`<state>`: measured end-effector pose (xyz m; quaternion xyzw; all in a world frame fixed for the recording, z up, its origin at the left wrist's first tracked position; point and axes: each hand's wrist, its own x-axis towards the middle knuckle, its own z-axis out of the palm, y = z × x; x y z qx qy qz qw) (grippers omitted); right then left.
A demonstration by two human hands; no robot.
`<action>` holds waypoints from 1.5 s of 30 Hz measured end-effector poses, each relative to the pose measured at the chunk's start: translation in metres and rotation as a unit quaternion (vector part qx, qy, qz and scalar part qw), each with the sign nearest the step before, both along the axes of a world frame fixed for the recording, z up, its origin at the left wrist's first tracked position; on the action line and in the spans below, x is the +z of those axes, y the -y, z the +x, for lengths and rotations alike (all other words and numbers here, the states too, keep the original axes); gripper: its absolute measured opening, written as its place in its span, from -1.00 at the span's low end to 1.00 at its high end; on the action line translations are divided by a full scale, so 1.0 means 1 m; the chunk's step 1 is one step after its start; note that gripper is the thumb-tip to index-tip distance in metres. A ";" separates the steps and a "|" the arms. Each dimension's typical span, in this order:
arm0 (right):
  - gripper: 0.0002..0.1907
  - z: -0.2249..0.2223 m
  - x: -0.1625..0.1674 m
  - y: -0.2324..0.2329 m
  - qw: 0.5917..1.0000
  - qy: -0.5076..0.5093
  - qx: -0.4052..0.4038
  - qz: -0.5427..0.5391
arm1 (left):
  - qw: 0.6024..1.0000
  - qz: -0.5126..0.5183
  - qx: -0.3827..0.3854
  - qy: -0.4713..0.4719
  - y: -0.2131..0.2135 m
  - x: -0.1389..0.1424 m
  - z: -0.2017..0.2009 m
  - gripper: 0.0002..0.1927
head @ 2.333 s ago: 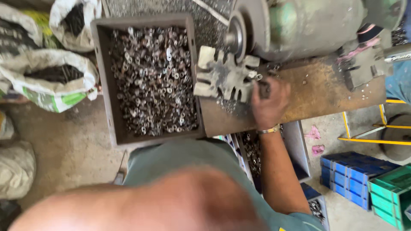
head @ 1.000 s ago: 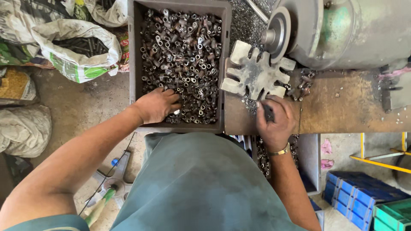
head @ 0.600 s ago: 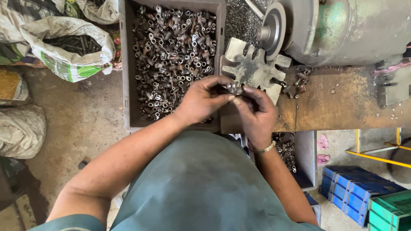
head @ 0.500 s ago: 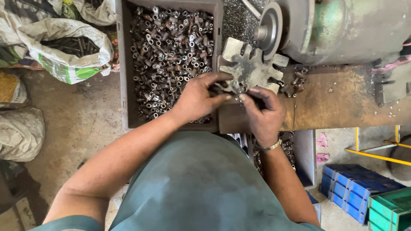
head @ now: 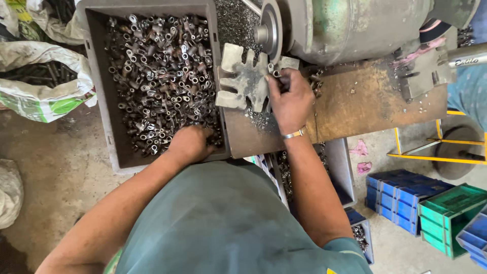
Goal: The person repeatedly picks small metal parts from a bin and presses them against a rotating grinding wheel to deburr or smooth edges. Finished pieces are placed on the workbench beside the machine. The process is continuous and repetitive throughout the clip.
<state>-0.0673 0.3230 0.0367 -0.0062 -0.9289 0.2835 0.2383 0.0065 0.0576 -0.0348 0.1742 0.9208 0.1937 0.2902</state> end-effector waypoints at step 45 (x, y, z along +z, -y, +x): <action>-0.67 -0.015 0.006 -0.017 0.996 -0.052 0.054 0.051 | 0.873 0.331 0.352 0.070 0.040 0.028 0.010 -0.80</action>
